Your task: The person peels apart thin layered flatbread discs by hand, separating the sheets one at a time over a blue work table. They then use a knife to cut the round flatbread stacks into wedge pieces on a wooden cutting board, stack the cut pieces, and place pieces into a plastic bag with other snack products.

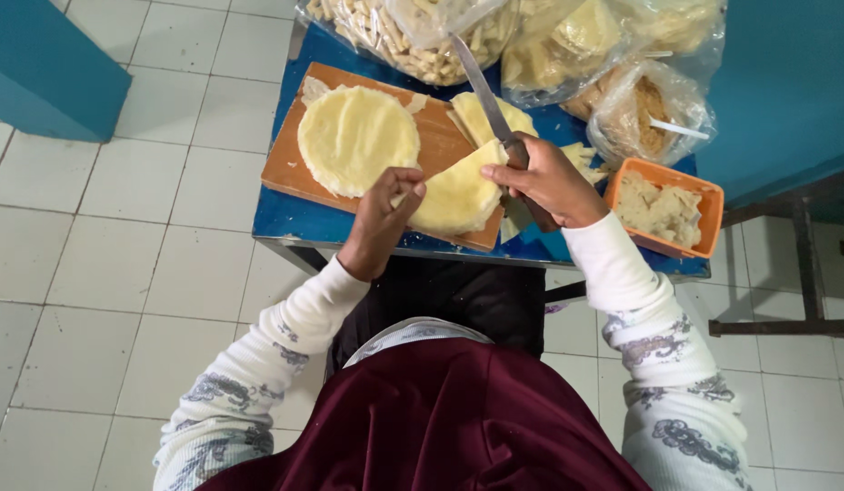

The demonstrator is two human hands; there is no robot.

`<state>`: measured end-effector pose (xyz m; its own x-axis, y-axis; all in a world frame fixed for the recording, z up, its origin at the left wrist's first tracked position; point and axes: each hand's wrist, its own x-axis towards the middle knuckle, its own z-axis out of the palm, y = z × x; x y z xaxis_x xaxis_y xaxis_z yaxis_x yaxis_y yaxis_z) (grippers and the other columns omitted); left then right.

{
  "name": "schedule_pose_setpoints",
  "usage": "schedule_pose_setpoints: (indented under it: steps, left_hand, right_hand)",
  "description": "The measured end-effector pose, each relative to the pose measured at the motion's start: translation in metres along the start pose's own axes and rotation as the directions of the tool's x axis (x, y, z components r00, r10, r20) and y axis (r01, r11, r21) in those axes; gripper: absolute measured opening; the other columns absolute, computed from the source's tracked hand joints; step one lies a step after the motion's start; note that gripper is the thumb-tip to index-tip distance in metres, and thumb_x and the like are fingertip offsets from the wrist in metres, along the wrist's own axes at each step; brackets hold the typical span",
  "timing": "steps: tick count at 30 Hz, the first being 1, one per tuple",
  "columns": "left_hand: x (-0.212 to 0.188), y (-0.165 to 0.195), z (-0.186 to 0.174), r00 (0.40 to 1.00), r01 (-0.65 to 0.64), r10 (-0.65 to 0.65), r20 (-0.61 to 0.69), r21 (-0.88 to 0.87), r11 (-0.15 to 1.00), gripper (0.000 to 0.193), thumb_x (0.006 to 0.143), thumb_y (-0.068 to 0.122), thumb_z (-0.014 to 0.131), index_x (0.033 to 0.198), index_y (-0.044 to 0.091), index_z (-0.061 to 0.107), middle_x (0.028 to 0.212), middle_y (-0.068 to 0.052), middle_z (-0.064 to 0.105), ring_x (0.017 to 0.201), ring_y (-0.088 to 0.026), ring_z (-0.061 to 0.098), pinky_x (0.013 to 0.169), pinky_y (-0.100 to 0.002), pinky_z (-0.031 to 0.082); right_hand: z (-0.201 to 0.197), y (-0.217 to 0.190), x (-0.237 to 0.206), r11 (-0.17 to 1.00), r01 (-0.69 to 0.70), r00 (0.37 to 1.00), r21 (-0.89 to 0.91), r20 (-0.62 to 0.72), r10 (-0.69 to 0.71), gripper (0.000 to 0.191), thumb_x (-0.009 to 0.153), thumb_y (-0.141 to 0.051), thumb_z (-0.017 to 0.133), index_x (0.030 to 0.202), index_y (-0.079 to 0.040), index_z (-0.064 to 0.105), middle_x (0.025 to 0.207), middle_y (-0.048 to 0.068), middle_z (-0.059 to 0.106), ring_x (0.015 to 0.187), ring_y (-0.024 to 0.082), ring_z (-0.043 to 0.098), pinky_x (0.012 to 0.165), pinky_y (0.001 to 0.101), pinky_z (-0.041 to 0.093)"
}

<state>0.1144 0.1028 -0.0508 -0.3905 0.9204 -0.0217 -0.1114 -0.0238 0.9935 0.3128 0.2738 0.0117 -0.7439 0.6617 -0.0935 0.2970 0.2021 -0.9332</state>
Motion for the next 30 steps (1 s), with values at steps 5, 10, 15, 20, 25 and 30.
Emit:
schedule_pose_setpoints:
  steps: [5,10,15,20,25,30]
  left_hand:
    - [-0.006,-0.007,0.003,0.986,-0.159,0.166,-0.018,0.210,0.965,0.035,0.096,0.010,0.069,0.127,-0.001,0.058,0.094,-0.007,0.069,0.076,-0.009,0.065,0.067,-0.027,0.055]
    - [-0.009,0.016,0.006,0.927,-0.346,0.375,0.027,0.452,0.822,0.038,0.091,0.006,0.075,0.125,-0.001,0.059,0.089,-0.010,0.070,0.076,-0.019,0.071,0.069,-0.032,0.057]
    - [-0.017,0.045,-0.005,0.895,-0.352,0.429,0.126,0.790,0.502,0.037,0.093,0.016,0.081,0.125,0.006,0.066,0.107,-0.011,0.069,0.084,-0.028,0.067,0.064,-0.039,0.054]
    - [0.023,0.066,-0.022,0.745,-0.617,0.529,0.406,0.721,0.315,0.048,0.079,0.029,0.088,0.123,0.020,0.072,0.130,-0.008,0.055,0.128,-0.033,0.045,0.105,-0.048,0.048]
    - [0.053,0.059,-0.007,0.751,-0.656,0.321,0.578,0.709,0.259,0.064,0.066,0.044,0.092,0.127,0.038,0.072,0.145,-0.012,0.044,0.141,-0.041,0.027,0.101,-0.064,0.029]
    - [0.060,0.048,-0.006,0.737,-0.676,0.242,0.631,0.693,0.250,0.067,0.063,0.054,0.091,0.126,0.043,0.071,0.148,-0.013,0.040,0.143,-0.041,0.023,0.104,-0.069,0.019]
  right_hand:
    - [0.010,-0.002,0.015,0.916,0.062,0.982,-0.397,-0.138,-0.126,0.034,0.090,-0.026,0.079,0.108,-0.001,0.064,0.072,0.004,0.067,0.060,0.015,0.066,0.058,0.0311,0.052]
    - [0.015,-0.010,-0.014,0.673,0.269,0.876,-0.689,-0.115,-0.468,0.039,0.099,-0.025,0.074,0.119,0.003,0.056,0.092,0.021,0.065,0.073,0.038,0.066,0.063,0.0436,0.052]
    - [0.020,-0.015,-0.090,0.670,0.197,0.957,-0.715,-0.007,-0.290,0.033,0.103,-0.025,0.062,0.114,0.003,0.049,0.093,0.025,0.065,0.084,0.047,0.066,0.066,0.0534,0.051]
    - [0.036,-0.013,-0.117,0.552,0.130,0.985,-0.823,0.045,-0.165,0.029,0.100,-0.027,0.061,0.105,0.001,0.052,0.092,0.024,0.068,0.071,0.047,0.065,0.055,0.0527,0.052]
    - [0.037,-0.013,-0.109,0.561,0.106,0.992,-0.821,0.047,-0.120,0.030,0.100,-0.028,0.060,0.103,0.001,0.051,0.087,0.024,0.067,0.068,0.046,0.065,0.054,0.0527,0.051]
    - [0.034,-0.011,-0.112,0.559,0.118,0.993,-0.821,0.092,-0.074,0.030,0.101,-0.028,0.059,0.102,0.001,0.049,0.082,0.023,0.066,0.067,0.045,0.065,0.054,0.0514,0.052]
